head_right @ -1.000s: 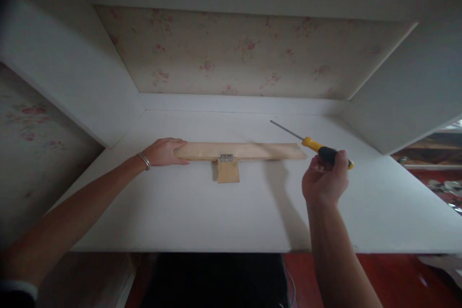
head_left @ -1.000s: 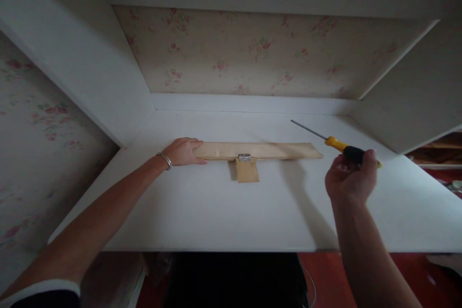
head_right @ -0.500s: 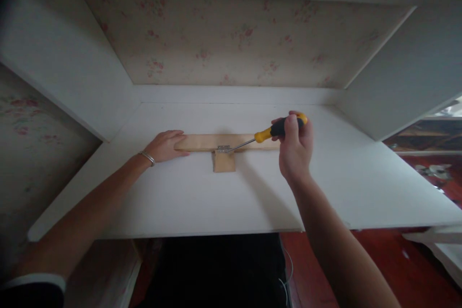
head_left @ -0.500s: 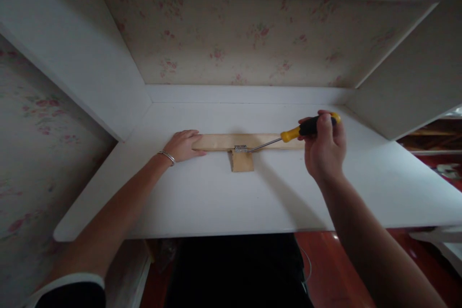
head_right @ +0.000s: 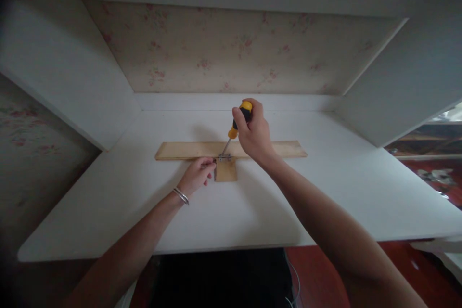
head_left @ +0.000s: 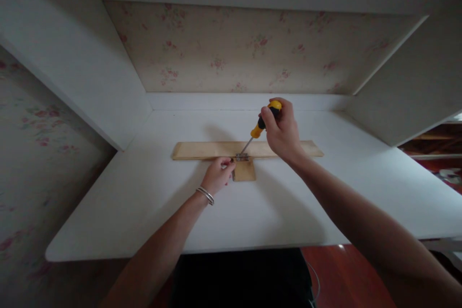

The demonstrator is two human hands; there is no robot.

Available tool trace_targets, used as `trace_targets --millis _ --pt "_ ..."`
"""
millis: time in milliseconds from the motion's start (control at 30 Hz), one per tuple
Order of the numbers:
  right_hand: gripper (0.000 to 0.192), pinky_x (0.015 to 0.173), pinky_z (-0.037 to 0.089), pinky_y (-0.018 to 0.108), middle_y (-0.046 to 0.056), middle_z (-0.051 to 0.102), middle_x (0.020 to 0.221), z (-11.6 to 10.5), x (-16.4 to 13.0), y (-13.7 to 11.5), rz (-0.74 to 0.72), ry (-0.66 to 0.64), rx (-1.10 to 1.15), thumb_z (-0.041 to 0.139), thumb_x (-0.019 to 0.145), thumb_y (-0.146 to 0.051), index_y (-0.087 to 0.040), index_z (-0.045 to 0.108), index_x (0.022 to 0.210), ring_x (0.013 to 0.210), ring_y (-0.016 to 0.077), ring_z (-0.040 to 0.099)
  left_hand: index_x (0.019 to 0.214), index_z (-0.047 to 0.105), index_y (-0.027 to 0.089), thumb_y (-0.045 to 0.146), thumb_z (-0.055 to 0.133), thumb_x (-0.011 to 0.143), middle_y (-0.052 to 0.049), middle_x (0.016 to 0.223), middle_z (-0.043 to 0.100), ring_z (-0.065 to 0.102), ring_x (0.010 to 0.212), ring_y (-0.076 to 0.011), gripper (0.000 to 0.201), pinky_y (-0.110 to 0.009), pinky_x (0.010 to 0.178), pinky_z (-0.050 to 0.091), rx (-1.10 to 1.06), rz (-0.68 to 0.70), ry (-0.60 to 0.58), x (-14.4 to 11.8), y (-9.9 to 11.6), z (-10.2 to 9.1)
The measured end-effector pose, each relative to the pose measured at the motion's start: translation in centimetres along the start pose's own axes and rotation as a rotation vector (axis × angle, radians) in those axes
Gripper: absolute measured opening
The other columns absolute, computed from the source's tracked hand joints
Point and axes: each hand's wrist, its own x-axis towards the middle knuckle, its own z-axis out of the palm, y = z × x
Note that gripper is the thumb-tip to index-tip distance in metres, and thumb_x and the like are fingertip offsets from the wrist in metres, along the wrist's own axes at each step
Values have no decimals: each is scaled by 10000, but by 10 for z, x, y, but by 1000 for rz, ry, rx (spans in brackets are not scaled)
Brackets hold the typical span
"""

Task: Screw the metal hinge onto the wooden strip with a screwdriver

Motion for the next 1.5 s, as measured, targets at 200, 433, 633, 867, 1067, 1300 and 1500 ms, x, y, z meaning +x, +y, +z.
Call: trace_targets --millis 200,433,633,867,1067,1300,1500 --pt "405 713 488 345 4 591 805 16 4 1 53 -55 -95 482 859 -531 -268 451 1166 743 178 613 1149 496 140 343 582 804 -108 1086 622 541 438 -48 409 -190 364 377 -155 -119 -49 2 -1 1" --pt "407 734 483 360 9 600 810 26 0 -8 80 -88 -116 470 859 -546 -272 458 1161 756 187 612 1025 571 138 303 572 803 4 741 593 507 408 -57 277 -182 370 353 -162 -108 -197 6 -1 -1" --pt "334 655 503 288 -33 537 782 40 6 -17 161 26 161 485 857 -533 -278 455 1071 678 121 589 799 612 135 323 568 795 36 568 511 459 408 -47 193 -161 370 283 -131 -109 -229 17 -5 0" --pt "360 356 360 175 -99 433 617 58 12 -23 347 137 505 629 759 -524 -267 421 901 424 60 425 886 556 149 320 572 804 35 688 543 482 389 -38 191 -163 360 297 -197 -177 -286 13 -1 0" --pt "347 317 287 183 -111 387 499 68 5 -22 302 135 483 674 728 -487 -240 437 786 363 64 399 951 527 145 273 557 822 36 694 540 475 372 -34 184 -158 338 289 -205 -143 -266 10 -4 1" --pt "313 326 283 191 -108 404 505 71 2 -25 223 124 495 662 757 -451 -235 436 768 361 62 411 918 529 143 246 529 834 41 662 520 472 372 -41 133 -163 330 292 -183 -115 -270 11 -7 0" --pt "301 329 276 194 -111 390 505 68 -3 -27 219 105 479 654 765 -442 -233 437 775 361 60 406 926 529 147 264 541 828 27 700 554 473 376 -40 153 -169 336 290 -181 -115 -256 10 -7 0"
